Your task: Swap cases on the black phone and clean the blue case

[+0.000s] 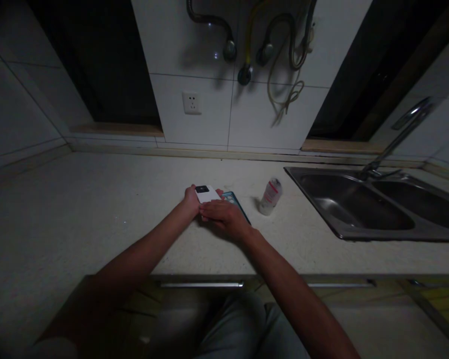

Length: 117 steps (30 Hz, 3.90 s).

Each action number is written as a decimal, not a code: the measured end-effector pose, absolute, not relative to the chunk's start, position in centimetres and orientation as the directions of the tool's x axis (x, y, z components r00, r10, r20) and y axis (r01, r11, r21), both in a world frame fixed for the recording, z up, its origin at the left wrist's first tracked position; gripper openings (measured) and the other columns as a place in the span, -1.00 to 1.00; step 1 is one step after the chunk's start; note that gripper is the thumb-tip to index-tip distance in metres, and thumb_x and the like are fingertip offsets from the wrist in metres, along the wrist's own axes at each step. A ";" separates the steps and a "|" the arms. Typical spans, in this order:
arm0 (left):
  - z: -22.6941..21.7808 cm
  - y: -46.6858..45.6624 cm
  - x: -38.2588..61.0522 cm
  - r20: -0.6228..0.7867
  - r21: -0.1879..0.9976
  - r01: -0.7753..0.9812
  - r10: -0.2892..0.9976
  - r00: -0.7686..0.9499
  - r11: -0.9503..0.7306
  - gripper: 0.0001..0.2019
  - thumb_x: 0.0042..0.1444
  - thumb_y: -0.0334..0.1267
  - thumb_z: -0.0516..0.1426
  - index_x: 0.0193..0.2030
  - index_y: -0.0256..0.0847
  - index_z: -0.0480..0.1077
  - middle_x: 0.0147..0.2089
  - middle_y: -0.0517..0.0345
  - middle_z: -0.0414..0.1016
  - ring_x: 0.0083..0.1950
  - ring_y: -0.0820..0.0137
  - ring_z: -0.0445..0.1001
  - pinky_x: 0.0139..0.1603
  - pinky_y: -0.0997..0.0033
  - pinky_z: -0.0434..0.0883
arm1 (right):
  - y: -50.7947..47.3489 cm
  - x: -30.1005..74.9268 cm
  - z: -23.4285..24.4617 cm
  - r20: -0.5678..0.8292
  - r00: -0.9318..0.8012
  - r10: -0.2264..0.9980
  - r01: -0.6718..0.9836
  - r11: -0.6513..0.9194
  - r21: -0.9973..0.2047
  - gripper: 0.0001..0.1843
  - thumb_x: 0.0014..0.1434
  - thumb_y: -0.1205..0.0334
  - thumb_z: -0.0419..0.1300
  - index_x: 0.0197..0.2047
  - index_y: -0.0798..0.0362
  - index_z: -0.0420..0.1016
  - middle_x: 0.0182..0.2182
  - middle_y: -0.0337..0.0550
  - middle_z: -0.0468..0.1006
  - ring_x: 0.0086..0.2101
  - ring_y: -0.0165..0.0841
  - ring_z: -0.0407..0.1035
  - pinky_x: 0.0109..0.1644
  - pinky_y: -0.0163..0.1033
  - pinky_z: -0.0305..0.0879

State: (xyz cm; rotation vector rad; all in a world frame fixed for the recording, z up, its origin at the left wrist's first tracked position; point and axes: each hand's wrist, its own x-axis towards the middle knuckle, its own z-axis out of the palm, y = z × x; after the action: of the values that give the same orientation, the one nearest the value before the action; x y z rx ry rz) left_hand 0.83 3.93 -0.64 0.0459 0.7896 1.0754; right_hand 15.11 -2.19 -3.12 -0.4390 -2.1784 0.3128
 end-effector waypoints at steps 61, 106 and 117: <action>0.4 2.2 0.4 -0.293 0.941 -0.078 0.909 0.298 0.329 -0.61 0.07 0.04 0.27 -0.51 -0.16 0.25 -0.71 0.28 0.17 -0.70 0.50 0.17 -0.65 0.49 0.14 | -0.5 18.5 -3.8 0.622 -0.030 0.783 0.784 0.404 -0.471 -0.57 0.03 0.51 0.02 -0.09 0.07 0.54 0.04 0.04 0.48 0.06 -0.16 0.36 0.17 -0.03 0.32; -4.3 4.6 1.1 0.134 0.941 0.334 0.966 -0.221 -0.054 -0.69 0.01 -0.17 0.30 -0.14 -0.18 0.36 -0.12 0.04 0.50 -0.08 0.30 0.49 -0.05 0.35 0.37 | -1.9 15.7 -2.9 -0.214 -0.117 0.970 -0.313 -0.241 -0.919 -0.57 -0.10 0.15 0.44 -0.23 0.01 0.34 -0.47 -0.33 0.49 -0.53 -0.46 0.38 -0.49 -0.36 0.34; -3.8 3.0 2.5 -0.034 0.999 0.024 0.947 -0.320 0.044 -0.59 0.09 -0.16 0.22 0.05 -0.19 0.24 0.08 -0.07 0.44 0.04 0.28 0.47 -0.01 0.40 0.37 | -3.1 14.9 -2.8 -0.148 -0.378 0.914 -0.356 -0.291 -0.888 -0.43 -0.24 0.31 0.51 -0.13 0.09 0.43 -0.35 -0.21 0.62 -0.35 -0.32 0.54 -0.15 -0.19 0.47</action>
State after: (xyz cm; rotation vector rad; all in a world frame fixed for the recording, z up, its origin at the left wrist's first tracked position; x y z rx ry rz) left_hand 2.45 3.04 -3.75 1.0302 1.4874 1.3989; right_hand 14.92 -3.11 -2.77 -0.8589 -1.0035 1.8039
